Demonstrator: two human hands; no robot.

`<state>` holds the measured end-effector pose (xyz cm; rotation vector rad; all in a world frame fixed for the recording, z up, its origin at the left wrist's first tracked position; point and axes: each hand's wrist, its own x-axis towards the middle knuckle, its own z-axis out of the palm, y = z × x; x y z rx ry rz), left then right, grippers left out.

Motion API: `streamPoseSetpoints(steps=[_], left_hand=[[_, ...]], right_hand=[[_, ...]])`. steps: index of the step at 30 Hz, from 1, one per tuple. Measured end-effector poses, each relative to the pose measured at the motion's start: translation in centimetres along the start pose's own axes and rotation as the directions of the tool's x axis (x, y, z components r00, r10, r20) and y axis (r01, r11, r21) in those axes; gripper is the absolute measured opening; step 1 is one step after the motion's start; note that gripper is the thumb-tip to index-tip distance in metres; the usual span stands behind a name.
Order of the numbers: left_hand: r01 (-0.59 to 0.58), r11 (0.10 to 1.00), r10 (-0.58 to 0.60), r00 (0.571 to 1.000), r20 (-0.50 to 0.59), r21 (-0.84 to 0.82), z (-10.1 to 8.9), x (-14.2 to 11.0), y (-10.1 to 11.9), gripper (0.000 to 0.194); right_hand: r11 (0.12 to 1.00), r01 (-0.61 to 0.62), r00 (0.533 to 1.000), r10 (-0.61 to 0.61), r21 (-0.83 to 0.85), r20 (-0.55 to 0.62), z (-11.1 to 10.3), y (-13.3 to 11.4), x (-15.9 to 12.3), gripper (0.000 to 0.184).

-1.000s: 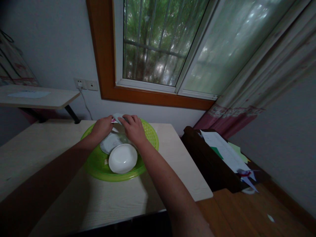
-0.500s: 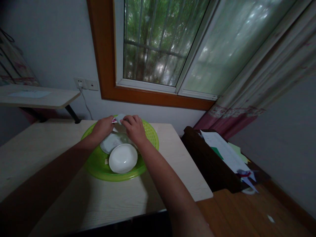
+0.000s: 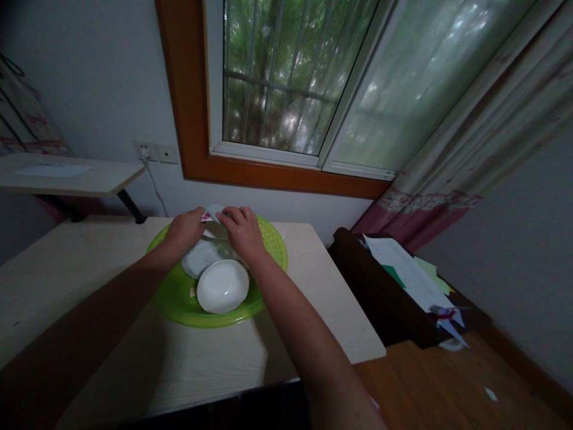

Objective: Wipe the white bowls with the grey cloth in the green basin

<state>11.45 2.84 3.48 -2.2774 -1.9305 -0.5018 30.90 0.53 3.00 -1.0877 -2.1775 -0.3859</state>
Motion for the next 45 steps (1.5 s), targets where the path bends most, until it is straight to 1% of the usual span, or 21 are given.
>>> streamPoseSetpoints(steps=[4,8,11,15,22,25,30,34,37,40,43,45], left_hand=[[0.022,1.000,-0.022,1.000,0.011,-0.001,-0.1,0.0,0.0,0.033],[0.010,1.000,-0.010,1.000,0.001,0.001,0.0,0.0,0.0,0.032],[0.000,1.000,0.000,1.000,-0.008,0.002,0.2,0.0,0.0,0.033],[-0.025,1.000,0.025,0.999,-0.023,-0.002,0.4,0.0,-0.1,0.035],[-0.032,0.999,0.031,0.999,-0.037,-0.017,0.6,0.1,-0.2,0.036],[-0.028,0.999,0.027,0.998,-0.056,-0.018,0.6,0.2,-0.4,0.034],[-0.008,0.999,0.004,0.997,-0.077,-0.046,0.3,0.1,-0.7,0.031],[0.008,0.995,-0.019,0.994,-0.109,-0.102,-0.2,0.0,-0.8,0.032],[0.005,0.989,-0.027,0.989,-0.145,-0.147,-0.2,-0.1,-0.9,0.035],[-0.035,0.979,-0.007,0.979,-0.203,-0.201,0.0,-0.1,-1.1,0.039],[-0.101,0.958,0.028,0.965,-0.262,-0.267,0.3,0.0,-1.2,0.041],[-0.130,0.945,0.041,0.957,-0.286,-0.299,0.4,0.0,-1.2,0.040]], right_hand=[[0.997,-0.026,0.999,0.024,-0.068,-0.040,0.0,0.1,0.0,0.025],[0.994,-0.003,0.998,-0.004,-0.113,-0.061,0.3,0.4,-0.1,0.022],[0.993,0.021,0.998,-0.029,-0.116,-0.062,0.4,0.6,-0.3,0.025],[0.994,0.054,0.998,-0.057,-0.093,-0.033,0.2,0.5,-0.3,0.032],[0.996,0.040,0.998,-0.036,-0.076,0.058,-0.5,-0.3,-0.1,0.051],[0.997,-0.003,0.998,0.008,-0.075,0.066,-0.5,-0.3,0.0,0.056],[0.990,-0.141,0.988,0.142,-0.021,0.067,-0.3,0.6,0.0,0.058],[0.976,-0.212,0.975,0.207,0.047,0.082,0.1,1.3,-0.1,0.053],[0.957,-0.285,0.953,0.276,0.058,0.126,0.5,1.5,-0.2,0.047],[0.935,-0.346,0.927,0.327,0.081,0.186,1.0,1.6,-0.3,0.045],[0.920,-0.360,0.920,0.324,0.152,0.218,1.5,1.7,-0.5,0.043],[0.906,-0.370,0.919,0.326,0.207,0.221,1.8,1.9,-0.6,0.047]])
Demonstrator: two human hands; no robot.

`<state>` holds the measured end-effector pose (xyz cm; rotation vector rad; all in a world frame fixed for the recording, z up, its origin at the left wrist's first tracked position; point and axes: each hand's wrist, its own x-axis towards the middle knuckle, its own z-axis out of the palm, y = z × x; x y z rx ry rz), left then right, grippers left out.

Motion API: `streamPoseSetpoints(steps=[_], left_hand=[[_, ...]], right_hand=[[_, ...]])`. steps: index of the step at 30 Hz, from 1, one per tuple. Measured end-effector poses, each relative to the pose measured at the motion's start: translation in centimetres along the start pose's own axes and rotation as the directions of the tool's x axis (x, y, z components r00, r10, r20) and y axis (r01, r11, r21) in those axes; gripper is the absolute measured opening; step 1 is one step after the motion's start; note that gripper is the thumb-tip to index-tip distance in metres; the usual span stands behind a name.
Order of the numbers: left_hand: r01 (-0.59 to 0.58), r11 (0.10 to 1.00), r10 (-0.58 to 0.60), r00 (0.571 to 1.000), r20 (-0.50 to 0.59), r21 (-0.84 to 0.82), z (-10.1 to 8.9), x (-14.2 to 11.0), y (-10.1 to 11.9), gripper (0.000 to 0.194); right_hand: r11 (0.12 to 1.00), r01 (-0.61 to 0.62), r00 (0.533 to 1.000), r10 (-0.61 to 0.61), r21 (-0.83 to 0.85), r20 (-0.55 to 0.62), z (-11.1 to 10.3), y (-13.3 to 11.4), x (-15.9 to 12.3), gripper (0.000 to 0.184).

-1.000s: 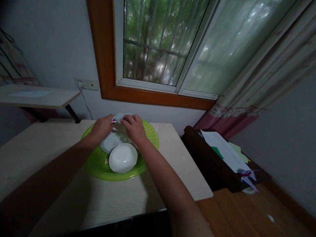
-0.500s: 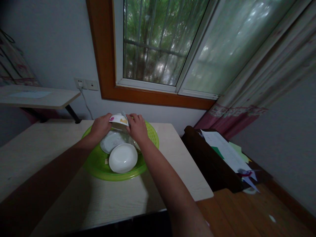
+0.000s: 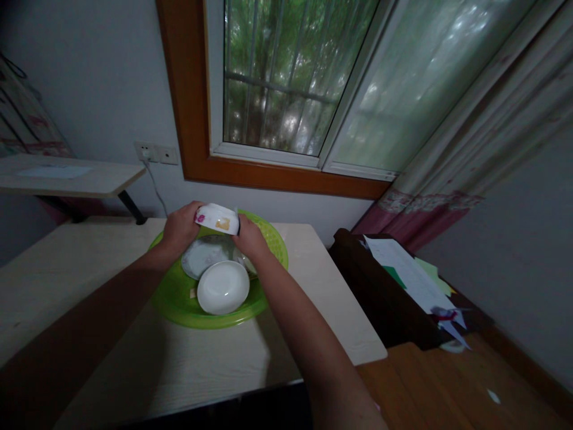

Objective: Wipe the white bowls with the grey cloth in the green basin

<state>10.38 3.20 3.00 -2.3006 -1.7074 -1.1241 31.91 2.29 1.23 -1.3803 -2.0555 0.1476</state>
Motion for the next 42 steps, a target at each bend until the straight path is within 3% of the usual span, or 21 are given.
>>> streamPoseSetpoints(steps=[6,18,23,31,38,42], left_hand=[[-0.010,0.998,0.008,1.000,-0.030,-0.061,0.2,0.2,0.3,0.041],[-0.109,0.975,0.114,0.993,0.014,-0.192,0.7,0.3,-0.2,0.043],[-0.112,0.962,0.136,0.988,0.080,-0.249,1.0,0.2,-0.5,0.040],[-0.007,0.967,0.050,0.986,0.160,-0.257,1.0,0.0,-0.9,0.037],[0.029,0.975,0.004,0.989,0.148,-0.219,0.9,0.1,-0.9,0.037],[0.062,0.969,-0.038,0.994,0.105,-0.238,0.8,0.1,-1.1,0.036]], right_hand=[[0.984,-0.022,0.996,0.036,0.175,-0.077,0.4,0.9,0.2,0.050],[0.935,-0.106,0.972,0.169,0.338,-0.161,0.7,2.1,0.5,0.034],[0.909,-0.055,0.979,0.129,0.413,-0.156,1.0,1.8,0.5,0.033],[0.939,-0.051,0.988,0.097,0.339,-0.120,0.7,1.2,0.4,0.036],[0.959,-0.003,0.992,0.038,0.283,-0.122,0.5,0.8,0.3,0.040],[0.964,0.052,0.995,-0.029,0.262,-0.094,0.5,0.6,0.2,0.051]])
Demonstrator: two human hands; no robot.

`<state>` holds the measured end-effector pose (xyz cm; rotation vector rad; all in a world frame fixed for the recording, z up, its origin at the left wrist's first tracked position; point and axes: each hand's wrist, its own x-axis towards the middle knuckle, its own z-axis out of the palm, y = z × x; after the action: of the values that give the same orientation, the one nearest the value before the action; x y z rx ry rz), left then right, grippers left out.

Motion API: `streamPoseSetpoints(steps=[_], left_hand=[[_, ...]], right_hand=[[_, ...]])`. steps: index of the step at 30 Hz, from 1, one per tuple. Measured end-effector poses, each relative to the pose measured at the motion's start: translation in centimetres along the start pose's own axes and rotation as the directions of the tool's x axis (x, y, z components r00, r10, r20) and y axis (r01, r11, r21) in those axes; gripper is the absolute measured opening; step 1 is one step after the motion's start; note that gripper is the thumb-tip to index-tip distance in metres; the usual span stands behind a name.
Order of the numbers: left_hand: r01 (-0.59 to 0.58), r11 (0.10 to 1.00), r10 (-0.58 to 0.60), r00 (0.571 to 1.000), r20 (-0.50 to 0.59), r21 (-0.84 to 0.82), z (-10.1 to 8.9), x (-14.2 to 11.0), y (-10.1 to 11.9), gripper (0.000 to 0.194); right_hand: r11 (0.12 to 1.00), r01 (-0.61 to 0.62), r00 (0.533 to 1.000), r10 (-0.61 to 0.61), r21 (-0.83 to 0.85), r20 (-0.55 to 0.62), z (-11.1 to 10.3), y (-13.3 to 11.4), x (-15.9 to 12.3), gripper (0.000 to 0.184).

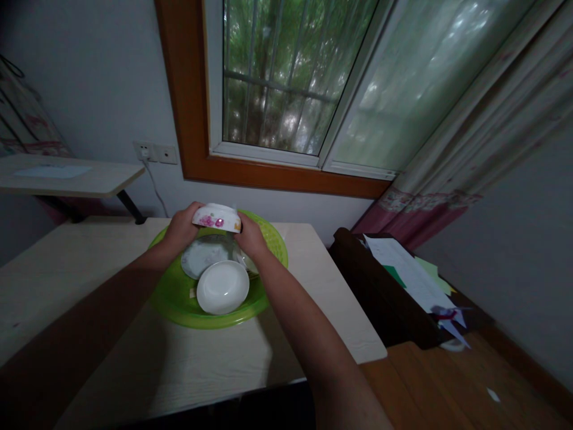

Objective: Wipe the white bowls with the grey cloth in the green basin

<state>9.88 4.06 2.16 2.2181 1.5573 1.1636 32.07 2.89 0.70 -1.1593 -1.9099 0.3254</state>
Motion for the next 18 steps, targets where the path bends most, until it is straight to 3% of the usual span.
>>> streamPoseSetpoints(steps=[10,18], left_hand=[[0.158,0.986,-0.163,0.978,-0.129,-0.047,-0.3,0.4,-1.3,0.037],[0.185,0.972,-0.205,0.969,-0.140,-0.144,0.1,0.6,-2.7,0.037]], right_hand=[[0.960,0.173,0.982,-0.150,-0.221,0.115,-0.5,-0.6,-0.3,0.063],[0.903,0.197,0.971,-0.126,-0.381,0.204,-0.8,-1.5,-0.6,0.063]])
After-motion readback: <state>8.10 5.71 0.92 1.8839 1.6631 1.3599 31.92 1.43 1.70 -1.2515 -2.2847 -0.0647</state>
